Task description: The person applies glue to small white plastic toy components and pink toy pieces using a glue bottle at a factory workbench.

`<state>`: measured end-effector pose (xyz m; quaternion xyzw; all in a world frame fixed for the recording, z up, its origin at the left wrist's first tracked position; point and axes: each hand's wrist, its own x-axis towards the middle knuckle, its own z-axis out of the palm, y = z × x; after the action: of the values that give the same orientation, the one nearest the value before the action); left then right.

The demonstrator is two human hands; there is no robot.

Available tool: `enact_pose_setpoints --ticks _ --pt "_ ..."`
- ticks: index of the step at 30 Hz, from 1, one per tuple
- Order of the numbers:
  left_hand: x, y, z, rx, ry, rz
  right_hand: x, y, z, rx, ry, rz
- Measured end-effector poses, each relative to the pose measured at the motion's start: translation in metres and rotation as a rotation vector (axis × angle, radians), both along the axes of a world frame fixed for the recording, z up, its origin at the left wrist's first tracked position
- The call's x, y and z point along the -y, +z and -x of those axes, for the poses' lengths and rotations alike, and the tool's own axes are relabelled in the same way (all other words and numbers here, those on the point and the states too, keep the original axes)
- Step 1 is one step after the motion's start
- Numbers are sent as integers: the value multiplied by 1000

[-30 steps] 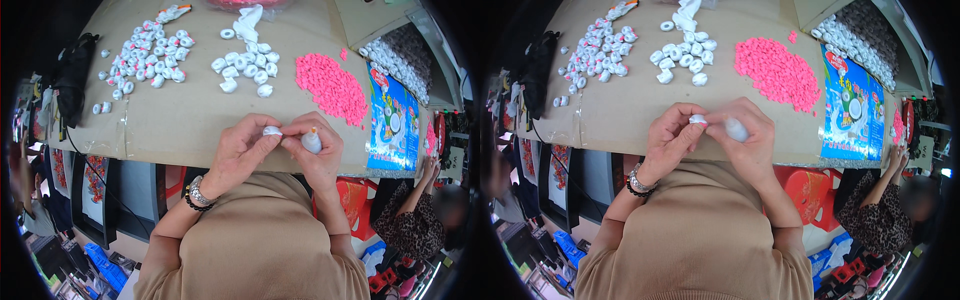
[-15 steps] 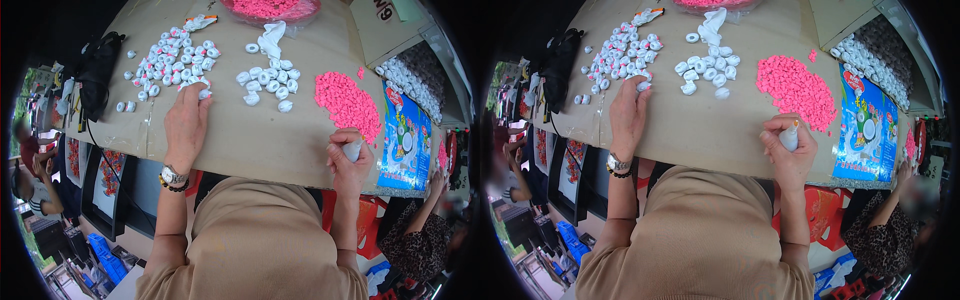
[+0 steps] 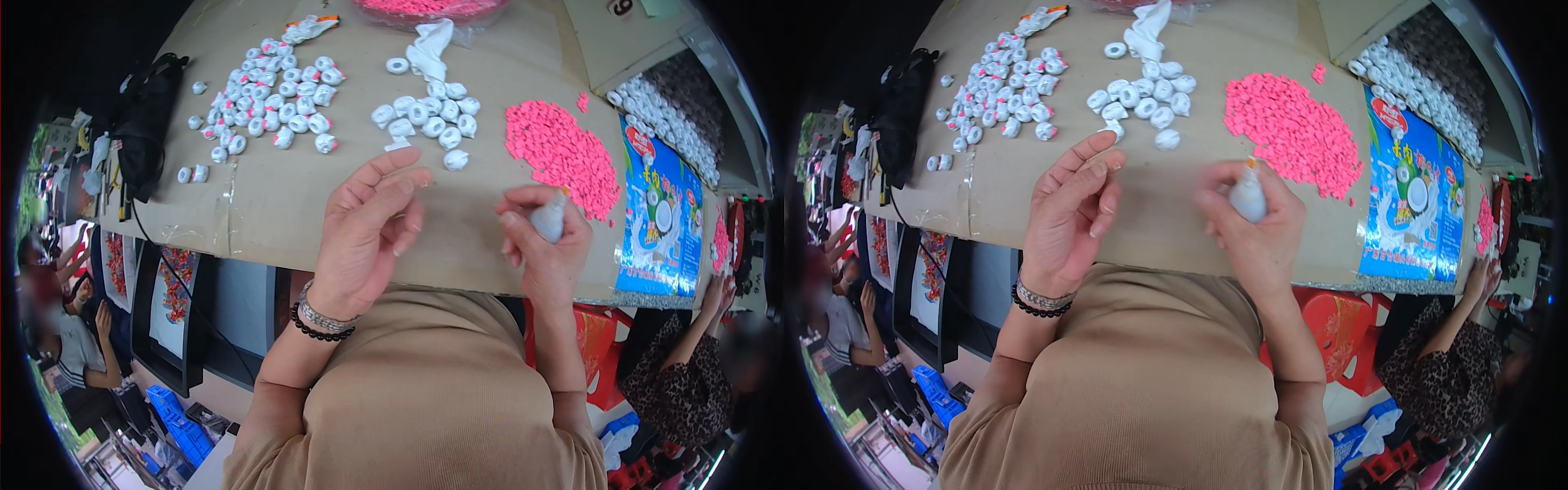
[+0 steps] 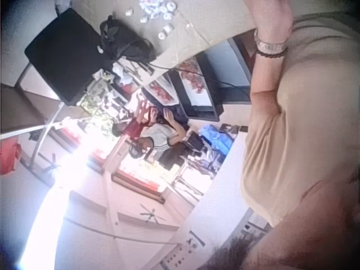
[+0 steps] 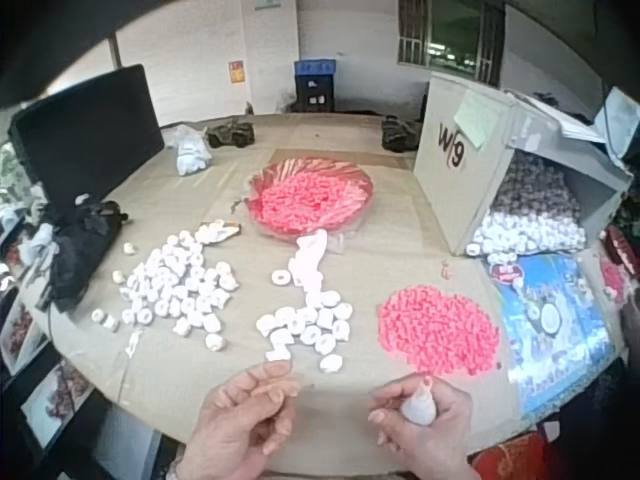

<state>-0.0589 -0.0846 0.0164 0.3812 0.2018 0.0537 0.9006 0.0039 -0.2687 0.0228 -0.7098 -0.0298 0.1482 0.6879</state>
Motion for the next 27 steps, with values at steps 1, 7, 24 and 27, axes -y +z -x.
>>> enact_pose_setpoints --ticks 1,7,24,27 --pt "6 1 -1 -2 -12 11 -5 1 0 -2 -12 11" --pt "18 -2 -5 19 -86 85 -24 2 -1 -33 89 -37" --pt "20 24 5 -87 -154 261 -10 -24 -28 1368 203 316" --pt "17 28 8 -73 -211 262 -7 -23 -30 1396 258 359"
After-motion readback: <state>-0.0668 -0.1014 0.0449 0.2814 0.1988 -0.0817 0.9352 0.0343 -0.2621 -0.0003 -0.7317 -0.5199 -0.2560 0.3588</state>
